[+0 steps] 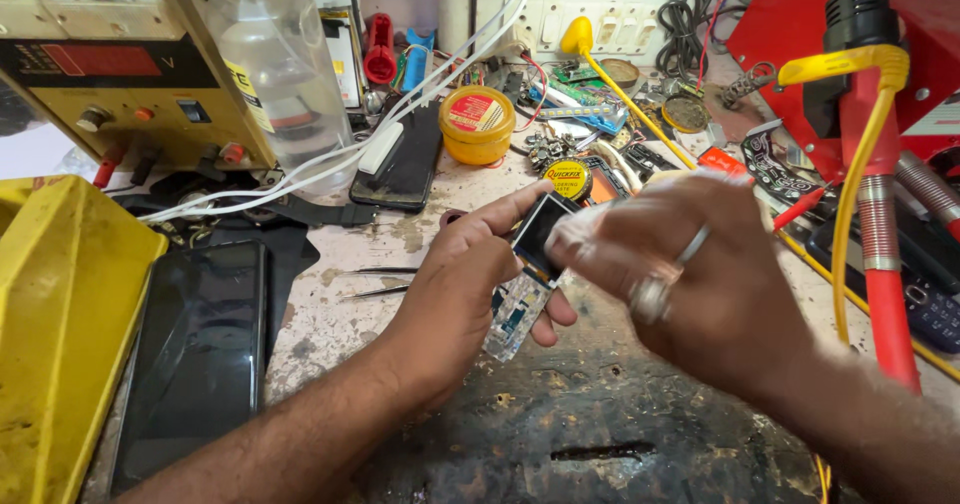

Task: The person solders a small circuit board using a soldering iron and tweezers, then wipes the board with a cloth. The person also handles a green circuit board and applies flux paste before soldering.

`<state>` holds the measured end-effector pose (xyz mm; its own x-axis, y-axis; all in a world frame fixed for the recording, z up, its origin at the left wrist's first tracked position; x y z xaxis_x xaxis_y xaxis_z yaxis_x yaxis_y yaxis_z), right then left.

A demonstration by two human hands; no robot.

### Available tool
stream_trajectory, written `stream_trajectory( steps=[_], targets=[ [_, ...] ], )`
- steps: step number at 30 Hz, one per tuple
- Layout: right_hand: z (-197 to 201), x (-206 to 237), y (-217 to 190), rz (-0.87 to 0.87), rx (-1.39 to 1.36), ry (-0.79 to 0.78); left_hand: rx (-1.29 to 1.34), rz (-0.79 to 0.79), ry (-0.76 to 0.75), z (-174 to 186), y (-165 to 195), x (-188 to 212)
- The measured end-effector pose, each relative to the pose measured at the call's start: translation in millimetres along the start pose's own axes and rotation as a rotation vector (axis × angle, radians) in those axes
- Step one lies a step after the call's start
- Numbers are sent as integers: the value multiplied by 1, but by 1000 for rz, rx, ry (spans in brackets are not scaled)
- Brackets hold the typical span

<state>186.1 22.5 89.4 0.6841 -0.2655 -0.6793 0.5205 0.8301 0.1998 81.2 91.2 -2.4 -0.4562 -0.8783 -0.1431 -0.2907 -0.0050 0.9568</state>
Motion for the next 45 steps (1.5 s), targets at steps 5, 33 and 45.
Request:
stream_trajectory(
  steps=[5,33,45],
  targets=[
    [-14,8,19,-110,-63,-64,-12,28,13,3,-3,-1],
    [-12,2,11,-66,-15,-17,42,52,-4,-2,-10,3],
    [-5,10,8,-21,-120,-54,12,9,27,2,-1,2]
  ],
)
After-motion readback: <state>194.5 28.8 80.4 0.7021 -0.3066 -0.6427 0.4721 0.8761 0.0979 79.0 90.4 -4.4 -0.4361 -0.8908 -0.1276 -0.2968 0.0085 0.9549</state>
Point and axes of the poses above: each hand's wrist, its own x-axis away from the middle knuckle, its own z-axis out of the back of the hand, y = z × x, the point moved 9 cm from there along -x, towards the middle knuckle, and after that the axes turned 9 degrees about -x, right-handed, at the moved point
